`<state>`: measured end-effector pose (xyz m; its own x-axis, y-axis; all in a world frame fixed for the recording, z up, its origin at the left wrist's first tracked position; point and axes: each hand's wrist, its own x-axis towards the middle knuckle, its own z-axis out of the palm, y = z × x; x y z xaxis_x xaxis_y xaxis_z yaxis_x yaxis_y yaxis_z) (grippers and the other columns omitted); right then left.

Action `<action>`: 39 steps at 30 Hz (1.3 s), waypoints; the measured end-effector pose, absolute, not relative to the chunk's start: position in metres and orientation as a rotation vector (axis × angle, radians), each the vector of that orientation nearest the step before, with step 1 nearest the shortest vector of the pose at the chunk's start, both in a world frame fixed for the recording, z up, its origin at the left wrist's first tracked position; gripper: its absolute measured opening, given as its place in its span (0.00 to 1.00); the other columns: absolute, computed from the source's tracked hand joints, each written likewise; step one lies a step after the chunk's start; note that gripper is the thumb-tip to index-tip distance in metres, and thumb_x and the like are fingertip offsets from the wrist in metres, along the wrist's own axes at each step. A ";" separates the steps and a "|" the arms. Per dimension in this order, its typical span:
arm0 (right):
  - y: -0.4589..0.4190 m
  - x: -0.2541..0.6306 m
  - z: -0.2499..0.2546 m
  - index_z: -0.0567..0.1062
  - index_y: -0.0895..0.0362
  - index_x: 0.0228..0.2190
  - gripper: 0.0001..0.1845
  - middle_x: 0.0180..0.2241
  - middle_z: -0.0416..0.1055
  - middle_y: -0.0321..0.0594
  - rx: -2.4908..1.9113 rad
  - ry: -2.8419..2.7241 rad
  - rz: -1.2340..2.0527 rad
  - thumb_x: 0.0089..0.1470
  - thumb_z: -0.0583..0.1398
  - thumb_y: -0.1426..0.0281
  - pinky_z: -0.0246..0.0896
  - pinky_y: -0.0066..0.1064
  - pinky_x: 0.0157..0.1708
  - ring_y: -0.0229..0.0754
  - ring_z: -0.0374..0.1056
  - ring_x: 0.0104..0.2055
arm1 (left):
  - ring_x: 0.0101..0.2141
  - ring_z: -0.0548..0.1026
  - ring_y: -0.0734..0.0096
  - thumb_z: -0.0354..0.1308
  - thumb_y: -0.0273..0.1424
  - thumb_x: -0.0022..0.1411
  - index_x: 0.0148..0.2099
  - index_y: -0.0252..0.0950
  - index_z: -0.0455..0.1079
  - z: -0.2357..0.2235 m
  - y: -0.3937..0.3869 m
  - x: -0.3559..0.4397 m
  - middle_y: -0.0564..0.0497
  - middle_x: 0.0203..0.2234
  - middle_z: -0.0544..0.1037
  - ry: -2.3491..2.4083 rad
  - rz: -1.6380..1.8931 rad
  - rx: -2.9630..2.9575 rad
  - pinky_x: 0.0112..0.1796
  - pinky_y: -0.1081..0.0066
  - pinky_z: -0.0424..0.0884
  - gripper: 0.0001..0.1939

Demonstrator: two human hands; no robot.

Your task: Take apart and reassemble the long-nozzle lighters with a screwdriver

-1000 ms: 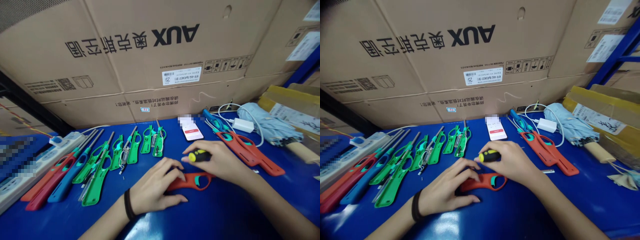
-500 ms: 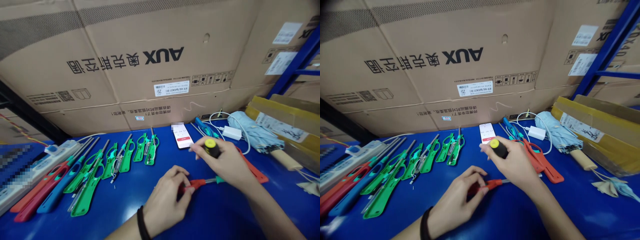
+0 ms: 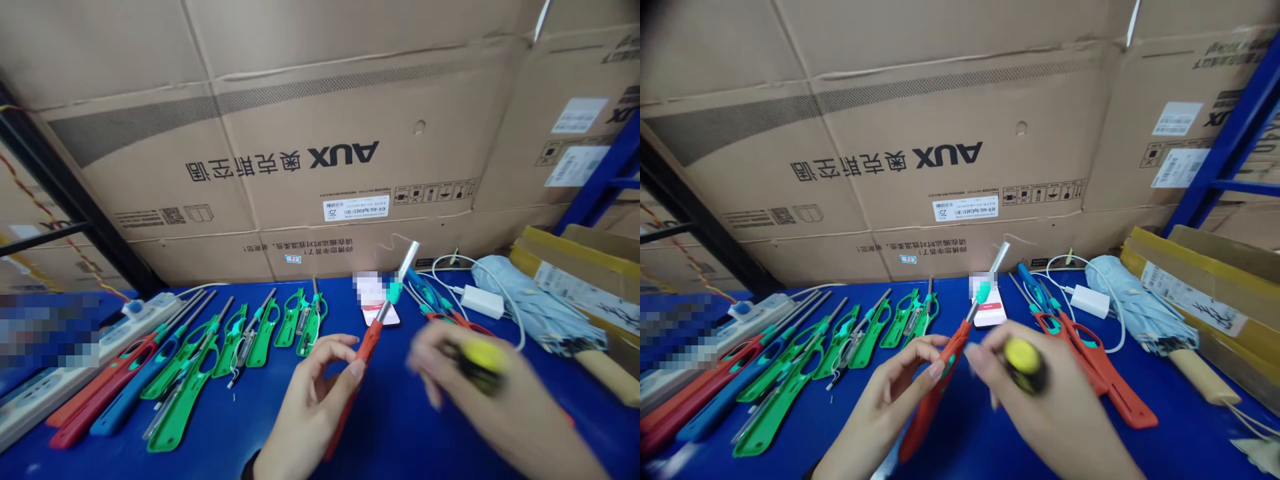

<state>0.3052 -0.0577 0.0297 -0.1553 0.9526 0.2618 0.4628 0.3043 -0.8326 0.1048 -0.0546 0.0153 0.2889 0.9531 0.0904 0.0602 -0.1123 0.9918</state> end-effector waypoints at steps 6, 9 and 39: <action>-0.036 0.272 0.021 0.70 0.57 0.21 0.19 0.16 0.65 0.32 -1.365 -1.579 1.008 0.50 0.60 0.54 0.55 0.26 0.22 0.36 0.62 0.20 | 0.50 0.67 0.61 0.55 0.37 0.63 0.35 0.36 0.64 -0.002 -0.046 0.113 0.43 0.48 0.64 0.902 1.144 1.595 0.46 0.64 0.70 0.09; -0.029 0.268 0.010 0.67 0.57 0.16 0.23 0.10 0.52 0.26 -1.301 -1.380 1.367 0.48 0.61 0.53 0.40 0.24 0.14 0.29 0.47 0.13 | 0.46 0.70 0.63 0.55 0.36 0.62 0.34 0.36 0.64 -0.003 -0.044 0.109 0.44 0.45 0.66 0.925 1.061 1.679 0.42 0.66 0.73 0.09; -0.029 0.249 -0.025 0.68 0.61 0.20 0.12 0.15 0.58 0.26 -1.144 -0.714 1.864 0.46 0.64 0.69 0.33 0.16 0.09 0.21 0.42 0.12 | 0.43 0.75 0.62 0.60 0.40 0.56 0.35 0.34 0.79 -0.002 -0.030 0.091 0.45 0.45 0.76 0.950 0.654 1.219 0.44 0.65 0.72 0.14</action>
